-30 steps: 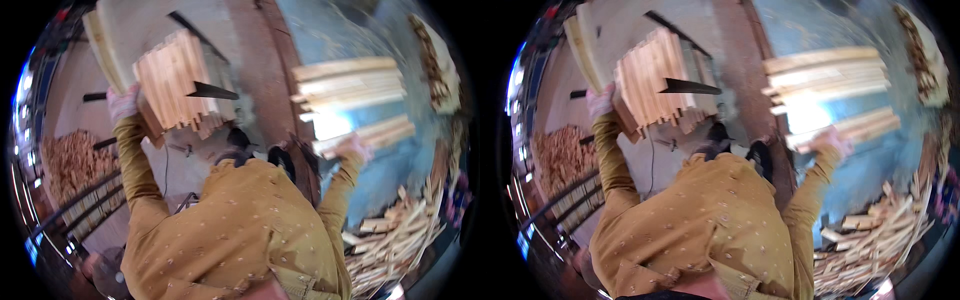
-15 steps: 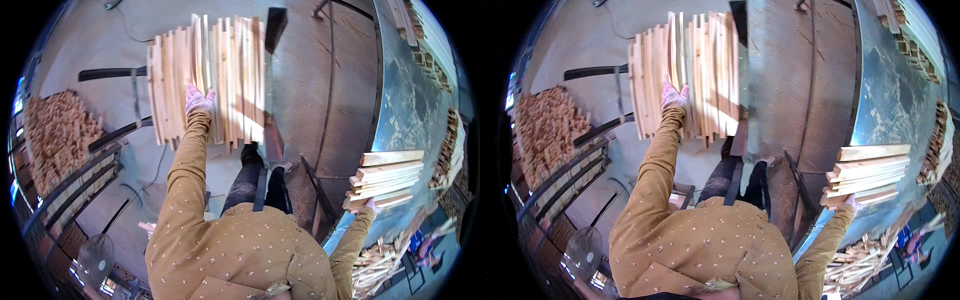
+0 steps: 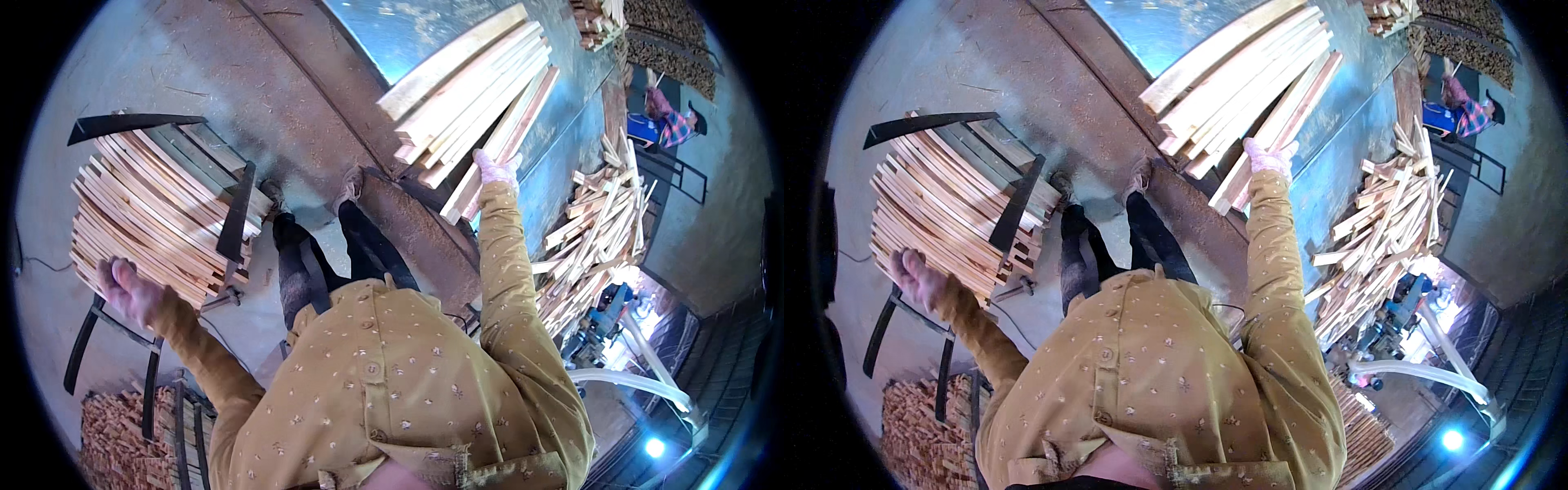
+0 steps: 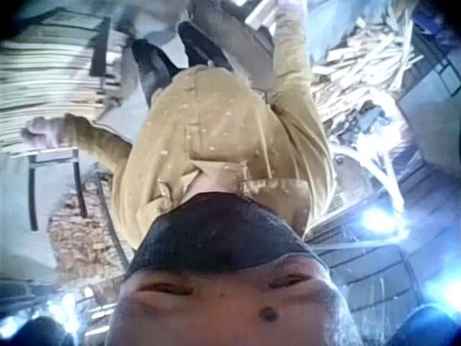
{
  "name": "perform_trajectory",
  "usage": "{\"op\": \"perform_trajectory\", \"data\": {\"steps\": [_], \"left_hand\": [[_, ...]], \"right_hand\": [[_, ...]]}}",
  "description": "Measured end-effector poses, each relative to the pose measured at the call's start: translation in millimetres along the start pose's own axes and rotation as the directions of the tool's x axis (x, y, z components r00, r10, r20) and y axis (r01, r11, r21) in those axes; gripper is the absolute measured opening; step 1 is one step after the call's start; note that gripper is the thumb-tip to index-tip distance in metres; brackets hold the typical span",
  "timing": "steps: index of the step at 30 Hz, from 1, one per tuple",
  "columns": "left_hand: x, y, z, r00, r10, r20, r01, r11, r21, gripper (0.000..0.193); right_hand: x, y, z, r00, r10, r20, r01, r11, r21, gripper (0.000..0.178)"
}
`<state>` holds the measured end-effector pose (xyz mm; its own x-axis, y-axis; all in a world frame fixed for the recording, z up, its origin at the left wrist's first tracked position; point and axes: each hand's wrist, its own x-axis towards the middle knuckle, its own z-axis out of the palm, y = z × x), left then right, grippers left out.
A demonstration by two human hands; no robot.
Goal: The person sorts and stacks thin wooden planks on a metal table. They pick up planks from a large pile, align them, and place them into a neat stack. The person occasionally moves the stack to a different location on the table.
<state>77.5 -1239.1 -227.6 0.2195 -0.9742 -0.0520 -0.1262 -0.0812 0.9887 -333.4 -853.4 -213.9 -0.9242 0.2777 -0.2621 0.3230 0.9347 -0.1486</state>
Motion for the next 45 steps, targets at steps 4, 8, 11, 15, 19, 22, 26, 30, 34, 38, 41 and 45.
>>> {"op": "perform_trajectory", "data": {"steps": [4,8,11,15,19,22,26,30,34,38,41,45], "left_hand": [[-144.9,63.3,56.8,0.612,0.106,0.784,-0.075,0.994,-0.076,0.041],[-294.3,53.7,138.0,-0.164,-0.429,0.888,0.508,0.735,0.449,0.053],[-354.3,45.4,202.8,-0.479,-0.625,0.617,0.600,0.280,0.749,0.060],[-413.7,27.4,249.0,-0.440,-0.525,0.728,0.498,0.532,0.685,0.053],[-435.9,3.6,259.8,-0.386,-0.526,0.758,0.584,0.496,0.642,0.041],[-452.2,19.8,264.3,-0.285,-0.513,0.809,0.330,0.740,0.586,0.044],[-454.0,14.1,271.6,-0.209,-0.440,0.873,-0.275,0.884,0.379,0.047],[-438.5,72.6,319.2,0.073,-0.125,0.989,-0.908,0.402,0.117,0.072],[-436.3,61.4,363.8,0.060,-0.380,0.923,-0.962,0.224,0.155,0.073],[-427.0,75.3,359.4,0.061,-0.613,0.788,-0.837,0.399,0.375,0.067],[-414.2,69.5,328.2,0.090,-0.528,0.845,-0.838,0.418,0.350,0.056],[-388.8,63.1,296.1,0.048,-0.428,0.902,-0.881,0.408,0.240,0.054]], "right_hand": [[27.7,49.8,5.7,0.944,-0.297,0.146,0.056,0.577,0.815,0.095],[30.3,81.4,-35.7,0.683,-0.622,0.383,-0.438,0.072,0.896,0.070],[23.4,80.7,-48.8,0.601,-0.695,0.395,-0.591,-0.053,0.805,0.087],[66.8,134.7,13.5,0.644,-0.635,0.427,-0.630,-0.124,0.767,0.056],[62.1,100.2,-28.3,0.728,-0.448,0.519,-0.519,0.134,0.844,0.048],[74.0,99.7,-34.0,0.593,-0.657,0.466,-0.643,-0.039,0.765,0.042],[75.3,118.5,-43.5,0.710,-0.583,0.394,-0.455,0.047,0.890,0.043],[92.6,136.8,-22.0,0.956,-0.172,0.239,-0.175,0.321,0.931,0.058],[115.3,131.4,-37.1,0.988,-0.126,0.088,0.079,0.906,0.416,0.074],[100.8,92.8,-35.7,0.981,-0.169,0.092,0.142,0.958,0.249,0.079],[71.5,55.9,-25.3,0.932,-0.362,0.002,0.334,0.863,0.379,0.073],[78.1,43.2,10.6,0.928,-0.372,0.015,0.289,0.743,0.604,0.076]]}}
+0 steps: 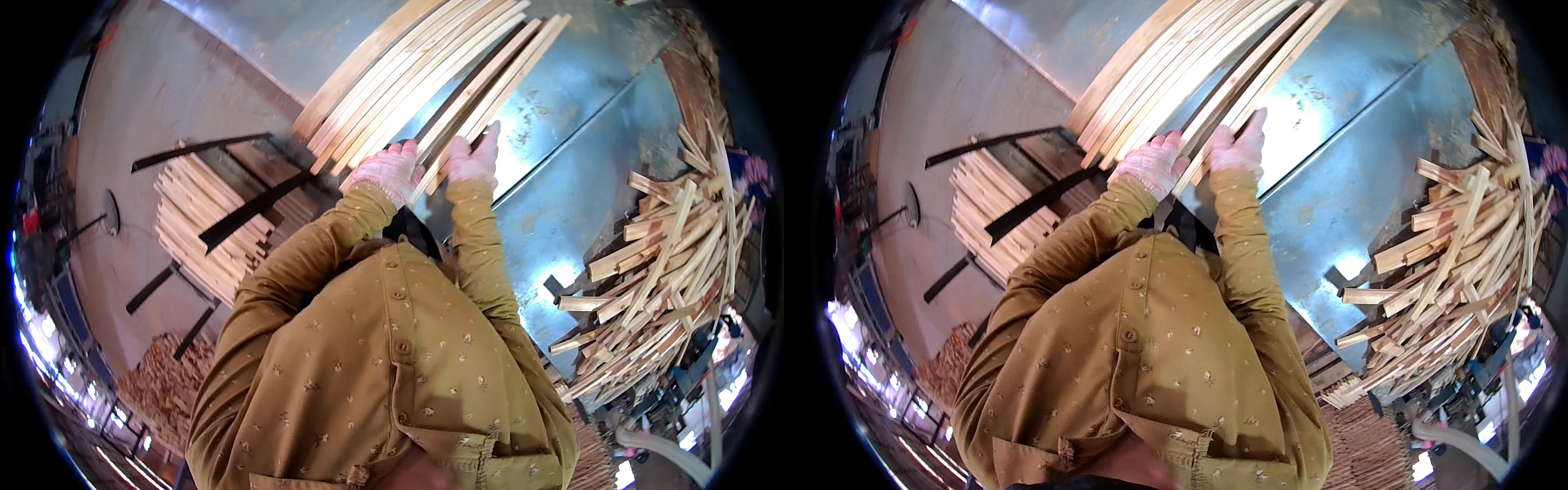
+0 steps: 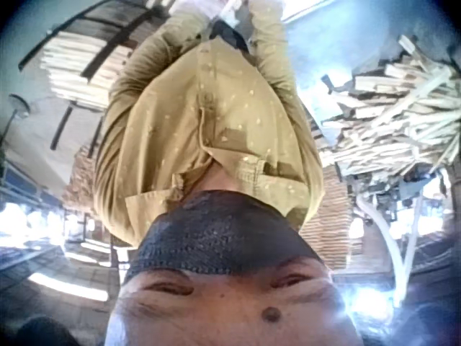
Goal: The person sorts and stacks thin wooden planks on a metal table. They pick up planks from a large pile, align them, and place them into a neat stack. The person occasionally moves the stack to a different location on the table.
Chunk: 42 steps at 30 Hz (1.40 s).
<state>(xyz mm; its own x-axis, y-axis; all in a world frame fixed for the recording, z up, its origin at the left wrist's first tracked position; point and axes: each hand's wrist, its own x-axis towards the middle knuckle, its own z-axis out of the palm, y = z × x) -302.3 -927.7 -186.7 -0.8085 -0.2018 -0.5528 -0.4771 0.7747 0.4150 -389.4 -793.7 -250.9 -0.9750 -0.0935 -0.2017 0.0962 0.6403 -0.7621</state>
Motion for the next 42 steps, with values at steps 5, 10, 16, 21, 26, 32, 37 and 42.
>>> {"op": "perform_trajectory", "data": {"steps": [5,10,16,21,26,32,37,42], "left_hand": [[-20.7,-23.1,18.8,0.971,0.045,-0.236,-0.014,0.991,0.133,0.053],[-16.7,-31.5,7.5,0.808,0.358,-0.468,-0.169,0.902,0.398,0.046],[-10.2,12.4,23.4,0.973,0.195,0.123,-0.216,0.957,0.194,0.076],[-4.6,-0.1,-4.3,0.983,0.148,0.109,-0.040,0.752,-0.658,0.044],[-23.1,-44.3,-22.7,0.890,0.445,0.096,0.090,0.034,-0.995,0.044],[-51.8,-22.0,-46.3,0.950,0.310,0.046,0.067,-0.059,-0.996,0.046],[-50.4,15.4,-56.6,0.896,0.346,-0.277,-0.442,0.645,-0.623,0.019],[-38.0,-22.7,-18.7,0.938,0.015,-0.345,-0.329,0.345,-0.879,0.025]], "right_hand": [[26.8,54.3,-5.9,0.999,0.033,0.029,-0.040,0.940,0.338,0.069],[36.4,53.5,-45.7,0.925,0.056,0.375,-0.312,0.674,0.670,0.062],[34.7,69.4,-53.9,0.933,0.023,0.358,-0.280,0.670,0.687,0.063],[18.3,56.6,-74.5,0.979,0.089,0.185,-0.175,0.837,0.518,0.068],[-11.7,-19.7,-61.1,0.962,0.098,0.256,-0.129,0.986,0.109,0.071],[-19.5,-9.0,31.9,0.898,-0.213,0.385,-0.049,0.821,0.568,0.056],[-15.1,-71.7,-43.4,0.857,-0.415,0.305,-0.053,0.517,0.854,0.055],[46.2,-101.9,-65.0,0.979,-0.124,0.161,-0.080,0.495,0.865,0.055]]}}
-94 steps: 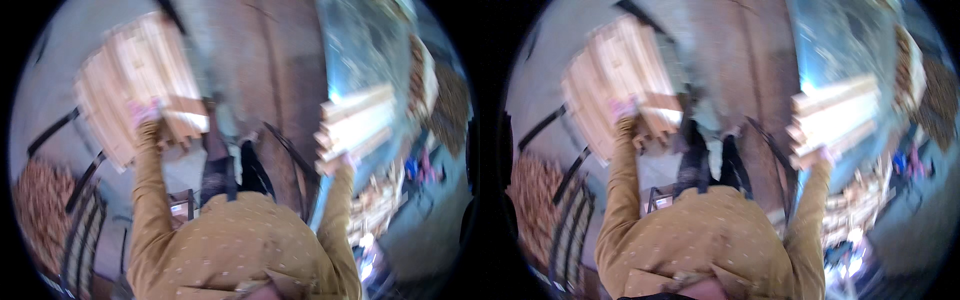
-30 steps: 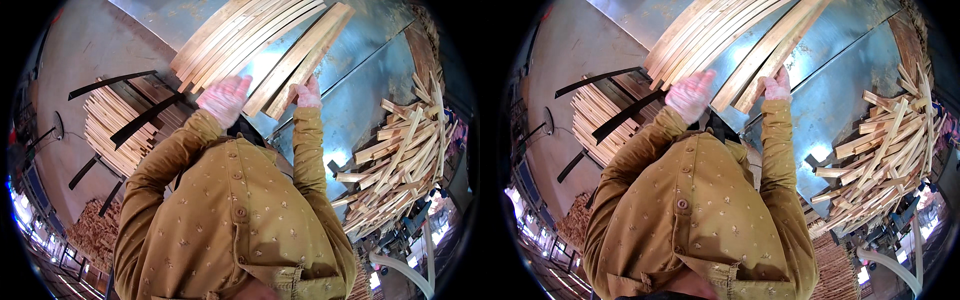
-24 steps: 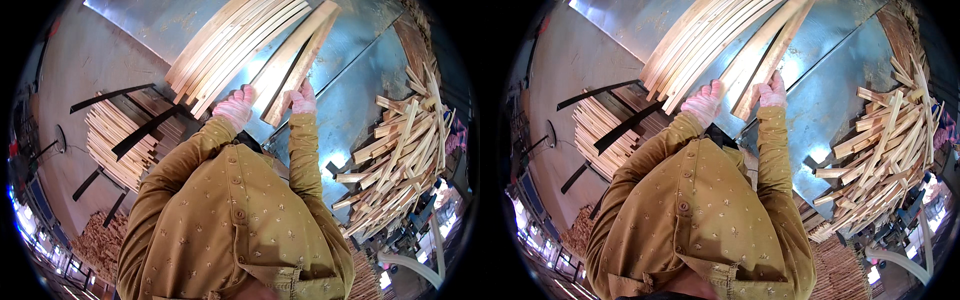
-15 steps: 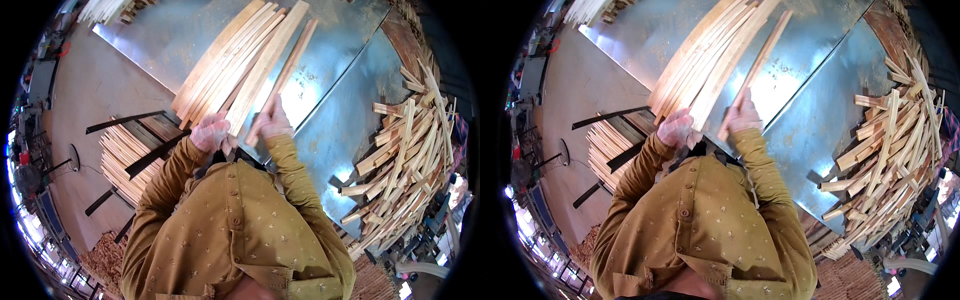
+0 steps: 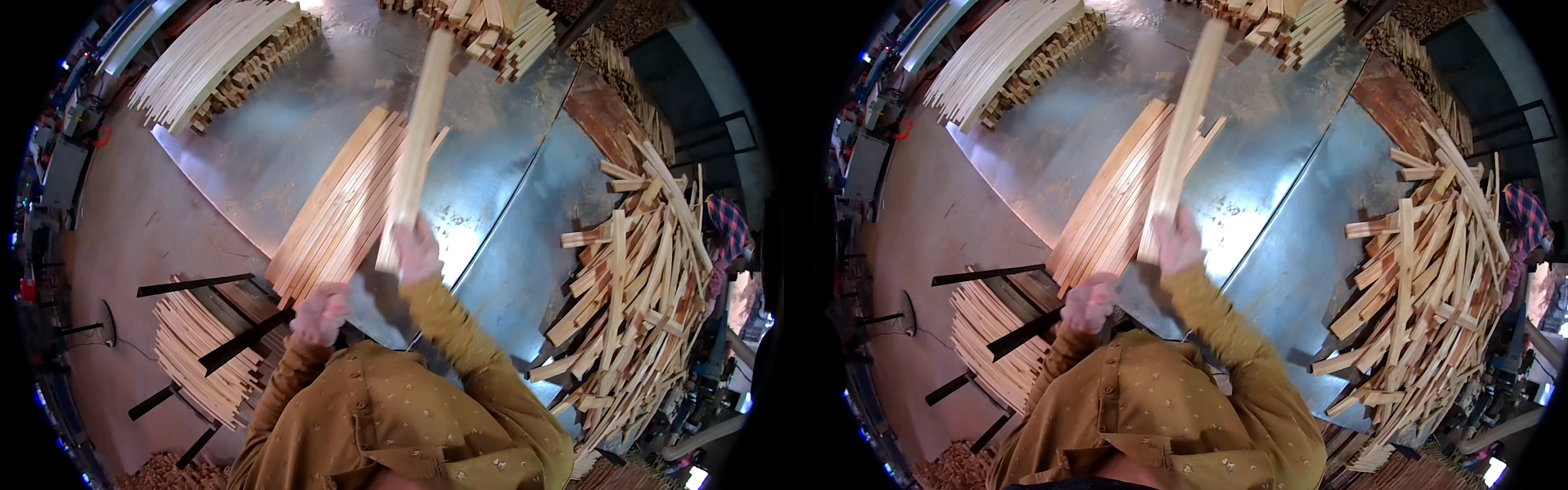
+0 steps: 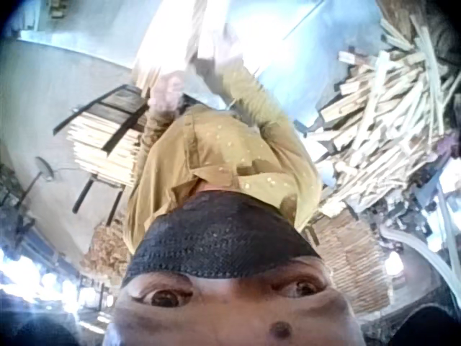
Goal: The person sorts and stacks thin wooden planks on a metal table. They pick up planks from a large pile, align them, and place them into a neat stack. The person occasionally moves the stack to a different location on the table.
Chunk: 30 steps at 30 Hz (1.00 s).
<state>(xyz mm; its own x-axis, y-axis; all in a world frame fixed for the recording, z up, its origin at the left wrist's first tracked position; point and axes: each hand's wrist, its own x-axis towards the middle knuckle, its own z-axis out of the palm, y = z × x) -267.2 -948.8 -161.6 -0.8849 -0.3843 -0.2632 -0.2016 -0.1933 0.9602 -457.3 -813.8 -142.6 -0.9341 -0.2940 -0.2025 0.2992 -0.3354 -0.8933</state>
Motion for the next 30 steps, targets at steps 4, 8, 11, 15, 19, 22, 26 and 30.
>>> {"op": "perform_trajectory", "data": {"steps": [4,8,11,15,19,22,26,30], "left_hand": [[-26.6,-2.1,-26.6,0.933,0.088,-0.349,-0.129,0.987,-0.096,0.042],[-32.9,-8.0,-62.6,0.777,-0.104,-0.621,0.069,0.994,-0.080,0.040],[-56.8,-51.5,-93.8,0.614,-0.293,-0.733,0.257,0.952,-0.166,0.055],[-61.7,-81.2,-87.7,0.820,-0.252,-0.513,0.323,0.945,0.051,0.058],[-30.8,-103.8,-69.9,0.802,-0.548,-0.239,0.317,0.729,-0.607,0.052],[-13.4,-74.1,-51.5,0.768,-0.599,-0.225,0.168,0.528,-0.833,0.053],[-27.1,-66.3,-58.0,0.852,-0.445,-0.276,0.240,0.800,-0.550,0.054],[-55.2,-6.1,-44.6,0.861,-0.236,-0.451,0.220,0.971,-0.088,0.051]], "right_hand": [[194.7,-142.2,12.1,0.754,-0.616,0.229,0.531,0.365,-0.765,0.034],[408.1,-200.8,-80.5,0.590,-0.549,0.593,0.639,-0.132,-0.758,0.034],[373.2,-131.0,-17.8,0.939,0.073,0.337,0.157,0.781,-0.605,0.037],[224.5,-35.3,-28.9,0.867,-0.265,0.421,0.445,0.034,-0.895,0.049],[136.4,12.0,-41.4,0.970,-0.212,0.119,0.163,0.207,-0.965,0.067],[99.7,67.9,-107.5,0.997,-0.034,0.065,0.071,0.678,-0.731,0.064],[42.4,85.1,-68.7,0.961,0.274,0.049,-0.183,0.754,-0.631,0.053],[30.3,95.6,-48.2,0.965,0.263,0.014,-0.199,0.764,-0.614,0.044]]}}
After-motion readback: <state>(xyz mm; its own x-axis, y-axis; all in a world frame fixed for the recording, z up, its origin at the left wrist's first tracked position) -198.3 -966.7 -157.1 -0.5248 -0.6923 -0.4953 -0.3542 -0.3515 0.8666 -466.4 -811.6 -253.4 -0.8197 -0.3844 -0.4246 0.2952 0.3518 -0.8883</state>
